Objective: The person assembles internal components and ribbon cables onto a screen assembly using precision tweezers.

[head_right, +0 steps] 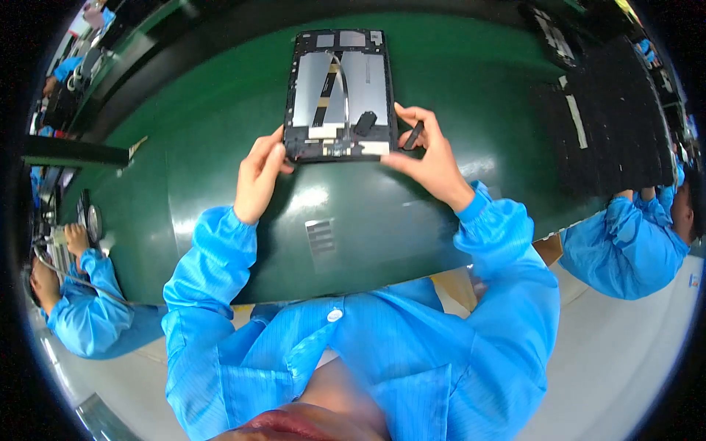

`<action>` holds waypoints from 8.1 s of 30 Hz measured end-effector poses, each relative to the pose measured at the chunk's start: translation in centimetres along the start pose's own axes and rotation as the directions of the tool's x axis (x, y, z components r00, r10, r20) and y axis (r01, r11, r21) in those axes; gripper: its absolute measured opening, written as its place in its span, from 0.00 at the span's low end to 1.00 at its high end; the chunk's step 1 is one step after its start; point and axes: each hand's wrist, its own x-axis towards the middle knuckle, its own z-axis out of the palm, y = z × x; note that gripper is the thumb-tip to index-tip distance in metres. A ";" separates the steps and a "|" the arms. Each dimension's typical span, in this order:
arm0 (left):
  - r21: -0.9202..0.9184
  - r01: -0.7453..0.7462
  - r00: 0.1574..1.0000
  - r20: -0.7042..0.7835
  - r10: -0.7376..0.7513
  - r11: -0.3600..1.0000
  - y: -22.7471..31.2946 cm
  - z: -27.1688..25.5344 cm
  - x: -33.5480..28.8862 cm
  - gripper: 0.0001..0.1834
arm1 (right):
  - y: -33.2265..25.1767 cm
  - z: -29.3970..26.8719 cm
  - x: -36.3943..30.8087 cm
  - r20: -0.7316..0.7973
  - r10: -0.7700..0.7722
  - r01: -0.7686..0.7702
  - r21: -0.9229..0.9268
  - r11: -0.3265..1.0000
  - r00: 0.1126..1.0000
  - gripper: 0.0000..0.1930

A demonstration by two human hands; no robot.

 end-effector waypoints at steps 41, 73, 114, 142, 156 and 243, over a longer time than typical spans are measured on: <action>0.504 -0.502 0.843 0.105 0.528 0.703 1.2 -1.5 -5.4 0.11 | -5.8 11.6 -0.7 0.254 -0.142 0.196 -0.204 0.959 0.957 0.17; 0.428 -0.315 0.947 0.076 0.313 0.847 1.9 -1.5 -6.3 0.08 | -5.1 12.1 -0.8 0.236 -0.300 0.354 -0.241 0.904 0.924 0.17; 0.704 -0.574 0.802 0.381 0.459 0.419 1.1 -3.6 -7.2 0.24 | -6.6 10.1 -1.3 0.199 -0.219 0.241 -0.089 0.967 0.955 0.12; 0.684 -0.565 0.813 0.368 0.452 0.460 0.8 -3.5 -7.2 0.24 | -4.1 10.8 -3.9 -0.031 -0.022 0.020 -0.049 0.999 0.999 0.08; 0.672 -0.620 0.760 0.388 0.522 0.404 1.1 -4.9 -7.0 0.23 | -4.6 12.0 -3.2 0.210 -0.231 0.250 -0.071 0.966 0.950 0.12; 0.634 -0.669 0.697 0.353 0.625 0.388 -0.3 -5.2 -7.0 0.18 | -7.2 12.2 4.3 0.365 0.251 -0.210 -0.148 0.966 0.896 0.15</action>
